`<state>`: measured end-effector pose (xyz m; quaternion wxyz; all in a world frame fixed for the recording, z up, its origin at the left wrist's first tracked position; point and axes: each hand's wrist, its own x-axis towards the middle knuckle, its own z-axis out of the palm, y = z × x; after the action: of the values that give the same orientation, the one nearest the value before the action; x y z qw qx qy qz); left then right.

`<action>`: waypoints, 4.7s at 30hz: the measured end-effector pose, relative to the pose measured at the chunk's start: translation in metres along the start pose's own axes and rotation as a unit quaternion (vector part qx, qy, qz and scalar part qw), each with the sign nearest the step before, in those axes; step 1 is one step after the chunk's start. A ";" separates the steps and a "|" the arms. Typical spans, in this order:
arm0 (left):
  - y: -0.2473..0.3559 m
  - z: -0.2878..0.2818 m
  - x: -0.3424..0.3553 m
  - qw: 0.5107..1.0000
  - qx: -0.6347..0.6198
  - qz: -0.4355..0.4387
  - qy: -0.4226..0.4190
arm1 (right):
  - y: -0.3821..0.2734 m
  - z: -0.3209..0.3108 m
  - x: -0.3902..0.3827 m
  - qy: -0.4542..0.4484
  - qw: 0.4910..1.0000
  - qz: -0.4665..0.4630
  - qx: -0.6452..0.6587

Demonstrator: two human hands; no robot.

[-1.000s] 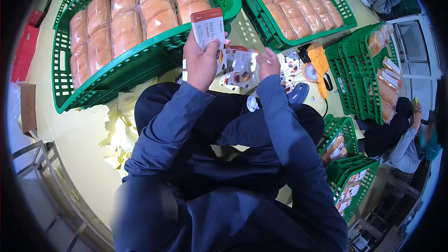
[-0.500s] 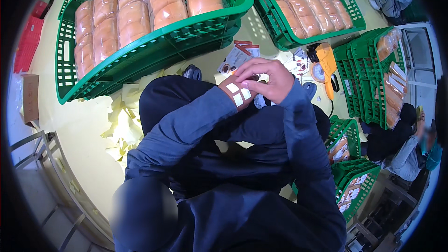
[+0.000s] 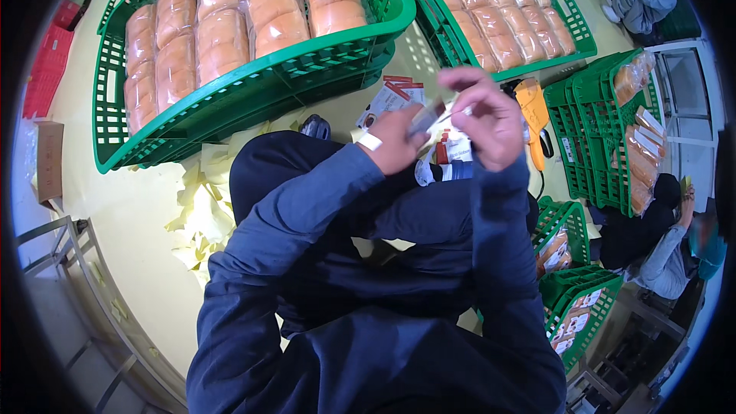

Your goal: The person sits on the floor and applies labels to packages of sliced bread. They use a handheld yellow label printer to print and apply stickers to the plastic-wrapped bread loaves, which are stored in green crates.

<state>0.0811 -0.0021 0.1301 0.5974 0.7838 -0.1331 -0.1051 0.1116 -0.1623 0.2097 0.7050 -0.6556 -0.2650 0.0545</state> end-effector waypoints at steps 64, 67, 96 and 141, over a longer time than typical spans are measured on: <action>0.014 -0.032 0.007 0.984 0.153 0.066 0.063 | -0.006 0.033 0.003 0.111 0.983 -0.001 -0.148; -0.033 -0.002 0.002 0.991 0.081 0.103 0.020 | -0.007 0.042 0.002 -0.063 0.978 0.005 -0.200; 0.018 -0.033 0.009 0.849 -0.492 -0.189 0.019 | 0.010 0.012 0.001 -0.024 0.979 0.077 -0.189; -0.020 0.013 -0.001 0.984 0.167 0.068 -0.003 | 0.007 0.033 0.003 -0.108 0.979 0.051 -0.164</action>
<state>0.0774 -0.0082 0.1073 0.4637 0.8611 -0.2038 -0.0433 0.1011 -0.1304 0.2036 0.5513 -0.7652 -0.3113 0.1171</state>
